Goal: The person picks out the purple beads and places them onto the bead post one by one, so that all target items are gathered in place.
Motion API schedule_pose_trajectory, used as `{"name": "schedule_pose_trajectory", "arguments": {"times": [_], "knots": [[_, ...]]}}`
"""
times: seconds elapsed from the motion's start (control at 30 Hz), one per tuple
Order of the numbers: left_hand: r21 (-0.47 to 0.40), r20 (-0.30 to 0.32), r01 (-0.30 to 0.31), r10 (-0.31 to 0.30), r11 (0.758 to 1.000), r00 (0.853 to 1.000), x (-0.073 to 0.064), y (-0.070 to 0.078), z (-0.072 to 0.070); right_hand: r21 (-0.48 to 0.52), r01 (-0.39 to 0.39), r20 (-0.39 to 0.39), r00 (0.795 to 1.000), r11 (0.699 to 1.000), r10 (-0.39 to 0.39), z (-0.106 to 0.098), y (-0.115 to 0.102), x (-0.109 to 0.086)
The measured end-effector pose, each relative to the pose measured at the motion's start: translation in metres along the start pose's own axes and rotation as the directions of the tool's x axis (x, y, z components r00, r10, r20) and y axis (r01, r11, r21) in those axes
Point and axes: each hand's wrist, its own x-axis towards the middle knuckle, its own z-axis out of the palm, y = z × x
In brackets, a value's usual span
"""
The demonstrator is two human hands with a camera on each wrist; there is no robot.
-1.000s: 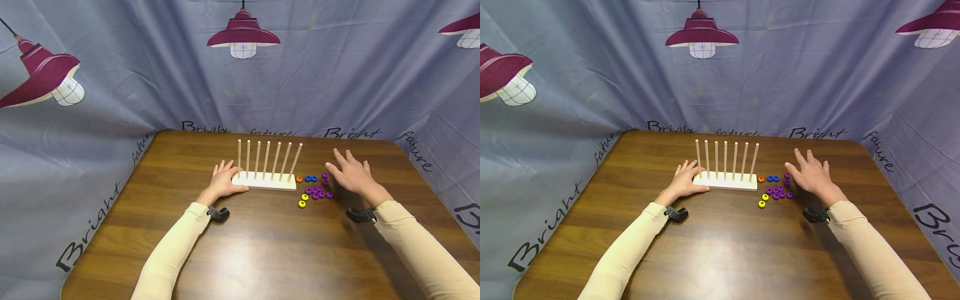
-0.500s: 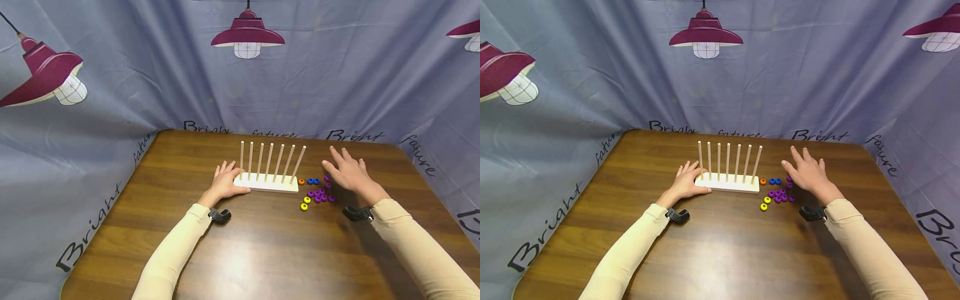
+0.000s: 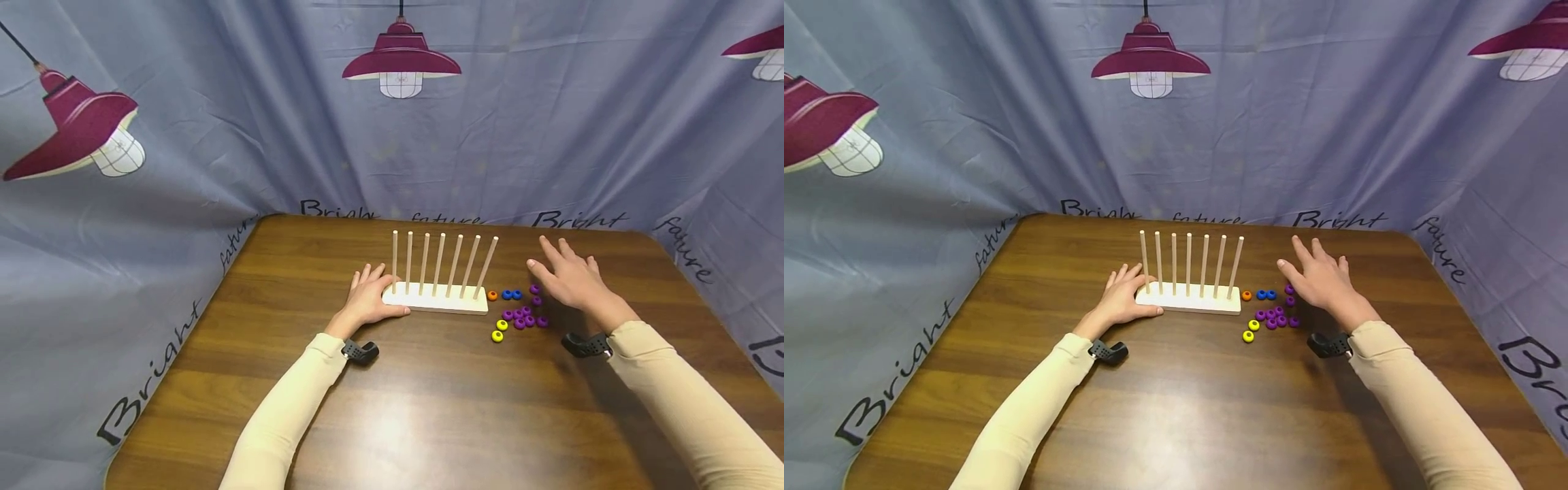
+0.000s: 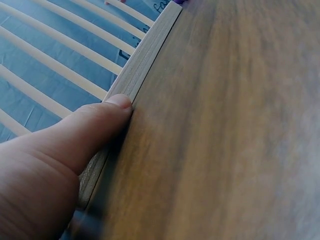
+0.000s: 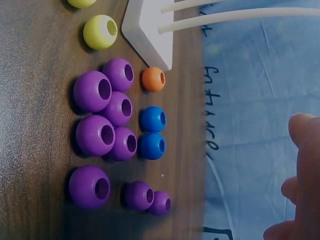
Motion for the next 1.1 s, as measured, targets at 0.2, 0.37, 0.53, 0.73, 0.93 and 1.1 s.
{"name": "schedule_pose_trajectory", "arguments": {"times": [0.2,0.37,0.53,0.73,0.93,1.1], "knots": [[-0.002,-0.004,-0.005,0.005,1.0,1.0,-0.002,-0.001,0.001,0.038,0.014,-0.01,1.0,0.999,-0.014,0.004,-0.001,-0.002],[-0.007,-0.012,-0.001,0.001,1.0,1.0,-0.002,-0.002,-0.001,0.087,0.038,-0.027,0.999,0.996,-0.036,0.008,0.003,-0.005],[-0.003,-0.001,0.006,-0.006,1.0,1.0,-0.001,-0.002,-0.001,0.131,0.061,-0.065,0.997,0.99,-0.053,0.014,0.012,-0.01],[-0.001,-0.008,0.003,-0.003,1.0,1.0,0.0,-0.003,-0.002,0.162,0.102,-0.165,0.983,0.982,-0.075,0.022,0.019,-0.015],[-0.001,-0.002,0.006,-0.006,1.0,1.0,0.0,-0.002,-0.003,0.159,0.089,-0.224,0.973,0.983,-0.052,0.032,0.024,-0.019],[0.004,0.004,0.005,-0.005,1.0,1.0,0.001,-0.001,-0.001,0.187,0.082,-0.257,0.966,0.979,-0.032,0.04,0.027,-0.02]]}}
